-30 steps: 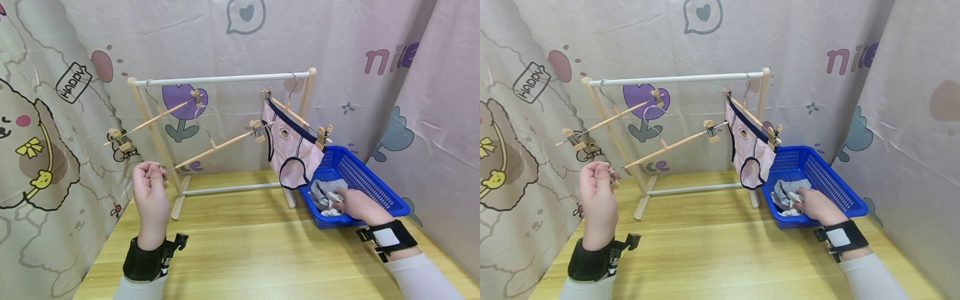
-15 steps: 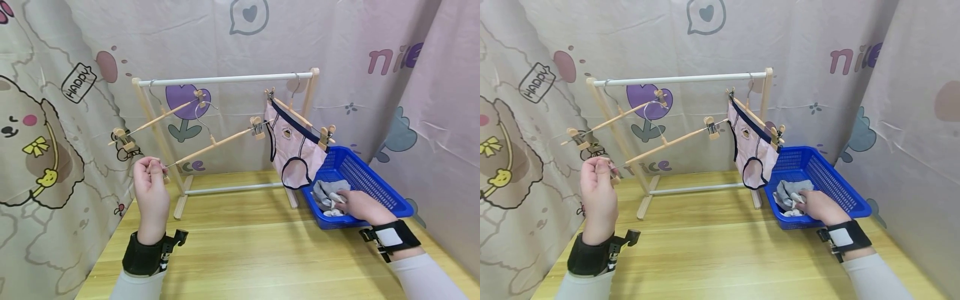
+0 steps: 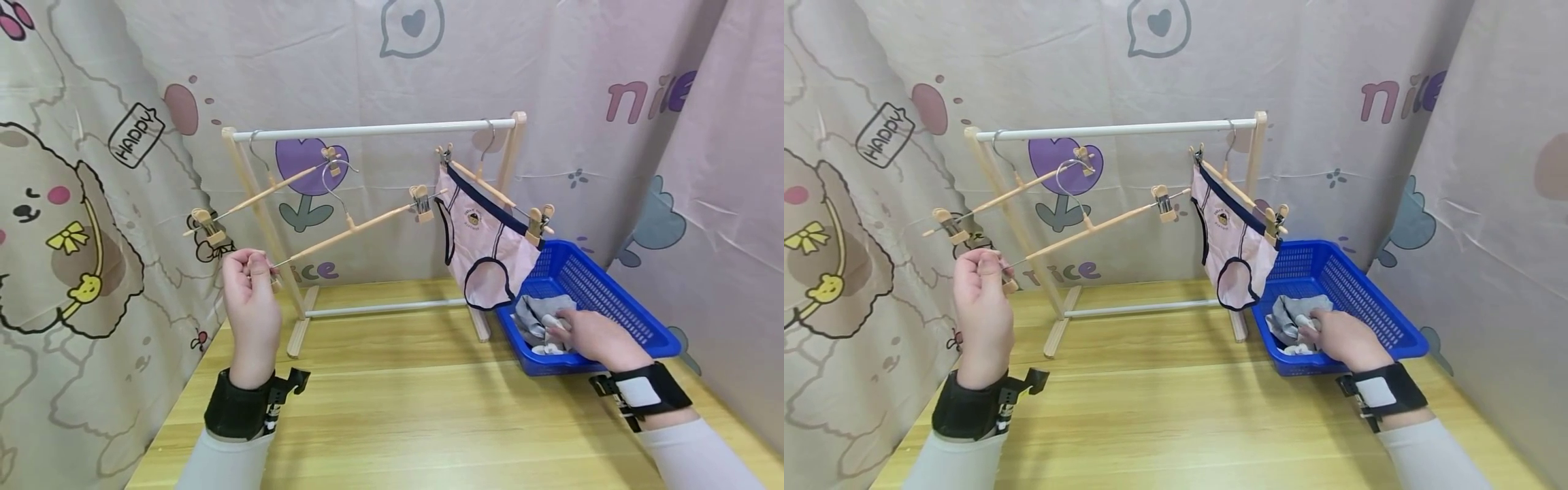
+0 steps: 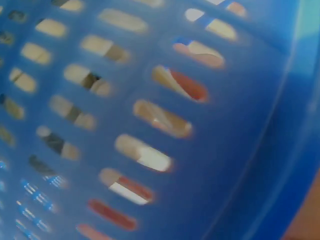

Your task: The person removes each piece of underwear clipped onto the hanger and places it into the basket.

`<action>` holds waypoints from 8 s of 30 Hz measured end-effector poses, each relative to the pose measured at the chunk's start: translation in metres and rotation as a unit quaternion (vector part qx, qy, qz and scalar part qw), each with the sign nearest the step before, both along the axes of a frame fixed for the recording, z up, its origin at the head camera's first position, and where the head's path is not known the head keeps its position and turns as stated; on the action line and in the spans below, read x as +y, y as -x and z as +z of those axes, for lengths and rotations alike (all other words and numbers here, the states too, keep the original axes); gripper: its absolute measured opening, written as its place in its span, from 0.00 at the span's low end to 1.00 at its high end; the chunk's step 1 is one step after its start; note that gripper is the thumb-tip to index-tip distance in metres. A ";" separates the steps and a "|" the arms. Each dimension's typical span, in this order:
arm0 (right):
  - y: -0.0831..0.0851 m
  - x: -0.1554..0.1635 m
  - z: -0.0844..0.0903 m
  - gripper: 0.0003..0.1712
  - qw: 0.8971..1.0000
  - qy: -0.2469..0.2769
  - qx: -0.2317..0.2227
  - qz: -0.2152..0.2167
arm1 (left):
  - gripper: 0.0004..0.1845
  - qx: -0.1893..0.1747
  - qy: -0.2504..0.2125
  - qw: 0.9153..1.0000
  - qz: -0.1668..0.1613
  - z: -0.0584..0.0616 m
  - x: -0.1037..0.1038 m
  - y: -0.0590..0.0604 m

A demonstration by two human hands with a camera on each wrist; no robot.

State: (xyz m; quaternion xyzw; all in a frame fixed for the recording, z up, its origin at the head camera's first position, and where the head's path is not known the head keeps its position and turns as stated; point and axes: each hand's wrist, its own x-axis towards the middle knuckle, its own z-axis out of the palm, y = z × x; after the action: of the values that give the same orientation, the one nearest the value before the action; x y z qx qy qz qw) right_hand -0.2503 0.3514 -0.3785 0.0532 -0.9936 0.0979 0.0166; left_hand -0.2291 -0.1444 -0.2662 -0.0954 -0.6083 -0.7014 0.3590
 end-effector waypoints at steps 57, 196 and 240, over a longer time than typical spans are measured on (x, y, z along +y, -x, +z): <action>-0.043 -0.089 0.045 0.08 0.934 0.050 0.353 0.017 | 0.05 0.021 0.028 0.998 0.058 0.006 0.000 0.013; -0.059 -0.124 0.028 0.11 0.922 0.062 0.364 0.119 | 0.28 0.040 0.192 0.927 0.320 0.023 -0.006 0.060; -0.060 -0.126 0.021 0.12 0.891 0.078 0.419 0.160 | 0.37 0.182 0.624 0.759 -0.036 0.042 0.130 0.067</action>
State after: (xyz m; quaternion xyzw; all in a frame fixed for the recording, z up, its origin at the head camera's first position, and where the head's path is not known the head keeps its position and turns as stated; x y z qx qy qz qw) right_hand -0.1903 0.2251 -0.3571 0.2462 -0.8618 0.1447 0.4191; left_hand -0.2958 -0.0140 -0.2241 -0.4456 -0.8308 -0.1484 0.2986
